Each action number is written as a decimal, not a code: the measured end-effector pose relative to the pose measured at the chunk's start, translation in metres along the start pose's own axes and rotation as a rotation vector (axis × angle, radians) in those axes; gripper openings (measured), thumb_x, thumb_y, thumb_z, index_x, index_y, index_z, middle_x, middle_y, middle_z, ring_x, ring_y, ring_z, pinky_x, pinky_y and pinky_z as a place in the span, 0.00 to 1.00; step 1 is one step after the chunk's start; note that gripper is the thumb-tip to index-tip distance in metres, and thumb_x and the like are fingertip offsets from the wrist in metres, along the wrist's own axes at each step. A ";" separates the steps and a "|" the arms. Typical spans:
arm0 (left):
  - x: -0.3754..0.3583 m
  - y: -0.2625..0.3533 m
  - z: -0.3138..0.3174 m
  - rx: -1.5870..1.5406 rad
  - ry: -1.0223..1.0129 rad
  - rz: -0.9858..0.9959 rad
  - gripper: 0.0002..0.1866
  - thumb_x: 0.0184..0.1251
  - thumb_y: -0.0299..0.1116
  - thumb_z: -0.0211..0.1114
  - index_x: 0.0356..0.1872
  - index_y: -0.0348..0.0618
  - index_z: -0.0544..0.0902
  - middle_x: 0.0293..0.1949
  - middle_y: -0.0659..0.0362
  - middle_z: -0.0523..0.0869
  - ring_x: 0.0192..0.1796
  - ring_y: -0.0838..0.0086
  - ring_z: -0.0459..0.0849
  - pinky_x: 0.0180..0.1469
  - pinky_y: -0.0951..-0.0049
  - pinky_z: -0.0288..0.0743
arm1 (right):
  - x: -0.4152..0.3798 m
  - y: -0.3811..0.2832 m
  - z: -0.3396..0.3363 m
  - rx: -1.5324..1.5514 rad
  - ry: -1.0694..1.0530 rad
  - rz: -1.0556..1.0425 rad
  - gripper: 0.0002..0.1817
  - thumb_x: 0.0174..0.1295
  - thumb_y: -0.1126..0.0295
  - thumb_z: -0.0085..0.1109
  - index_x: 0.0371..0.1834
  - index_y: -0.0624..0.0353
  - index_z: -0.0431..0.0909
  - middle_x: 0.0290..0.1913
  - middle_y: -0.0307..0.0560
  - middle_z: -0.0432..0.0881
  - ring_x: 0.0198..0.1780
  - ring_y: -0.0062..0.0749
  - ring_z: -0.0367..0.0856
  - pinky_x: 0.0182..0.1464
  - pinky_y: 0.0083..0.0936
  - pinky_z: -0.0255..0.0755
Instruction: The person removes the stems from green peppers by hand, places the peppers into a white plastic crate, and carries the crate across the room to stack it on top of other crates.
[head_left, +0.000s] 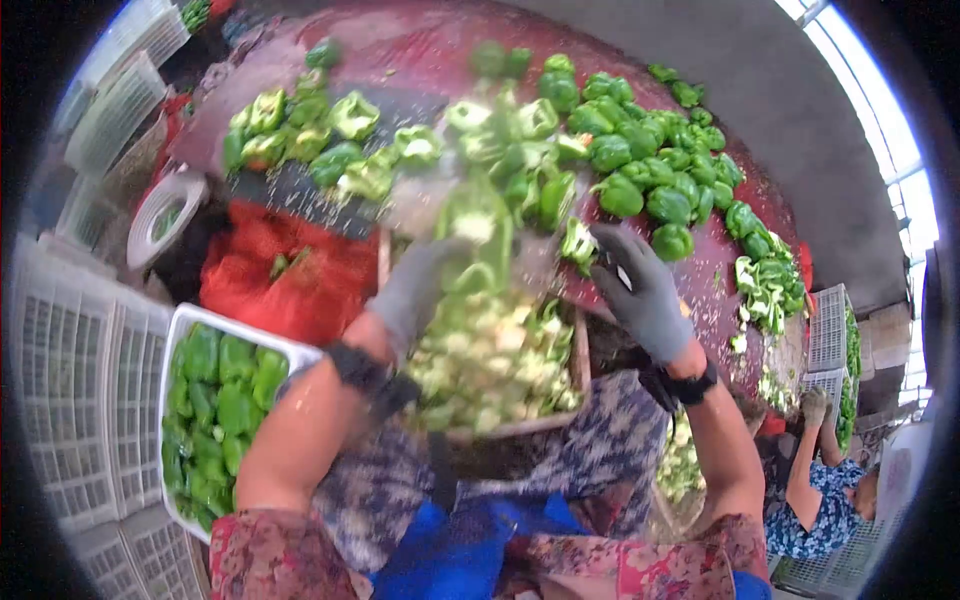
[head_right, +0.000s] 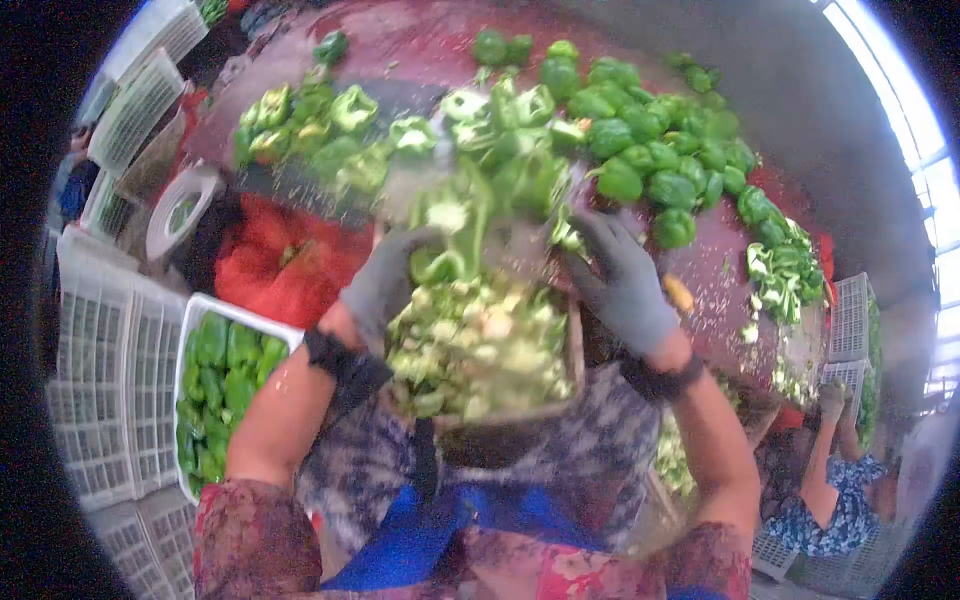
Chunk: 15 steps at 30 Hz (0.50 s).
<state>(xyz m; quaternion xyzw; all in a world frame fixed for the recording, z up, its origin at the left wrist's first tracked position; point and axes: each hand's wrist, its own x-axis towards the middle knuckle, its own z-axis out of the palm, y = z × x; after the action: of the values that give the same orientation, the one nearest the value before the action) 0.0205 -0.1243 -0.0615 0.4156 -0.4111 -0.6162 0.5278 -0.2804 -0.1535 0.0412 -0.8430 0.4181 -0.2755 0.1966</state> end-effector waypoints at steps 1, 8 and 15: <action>-0.007 0.000 -0.004 -0.051 -0.112 0.006 0.19 0.63 0.28 0.68 0.56 0.41 0.80 0.51 0.53 0.83 0.49 0.68 0.86 0.53 0.66 0.84 | 0.011 -0.019 0.011 -0.041 -0.014 -0.133 0.27 0.63 0.68 0.63 0.66 0.58 0.73 0.60 0.59 0.78 0.60 0.53 0.79 0.62 0.36 0.73; -0.039 0.041 -0.018 -0.366 -0.367 -0.085 0.26 0.72 0.50 0.64 0.59 0.40 0.78 0.51 0.55 0.84 0.51 0.68 0.85 0.58 0.64 0.81 | 0.042 -0.076 0.079 0.584 -0.287 0.221 0.28 0.66 0.64 0.64 0.68 0.63 0.71 0.58 0.46 0.80 0.57 0.27 0.79 0.57 0.26 0.75; -0.048 0.058 -0.022 -0.303 -0.169 0.247 0.33 0.68 0.56 0.67 0.66 0.48 0.73 0.55 0.59 0.82 0.52 0.73 0.84 0.55 0.68 0.80 | 0.047 -0.087 0.126 0.830 -0.078 0.519 0.27 0.69 0.52 0.58 0.61 0.62 0.74 0.44 0.47 0.83 0.31 0.29 0.83 0.29 0.21 0.77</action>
<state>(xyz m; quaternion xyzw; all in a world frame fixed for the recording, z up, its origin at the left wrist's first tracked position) 0.0638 -0.0843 -0.0102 0.2251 -0.4043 -0.6342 0.6194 -0.1258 -0.1290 0.0070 -0.5714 0.4616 -0.3290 0.5934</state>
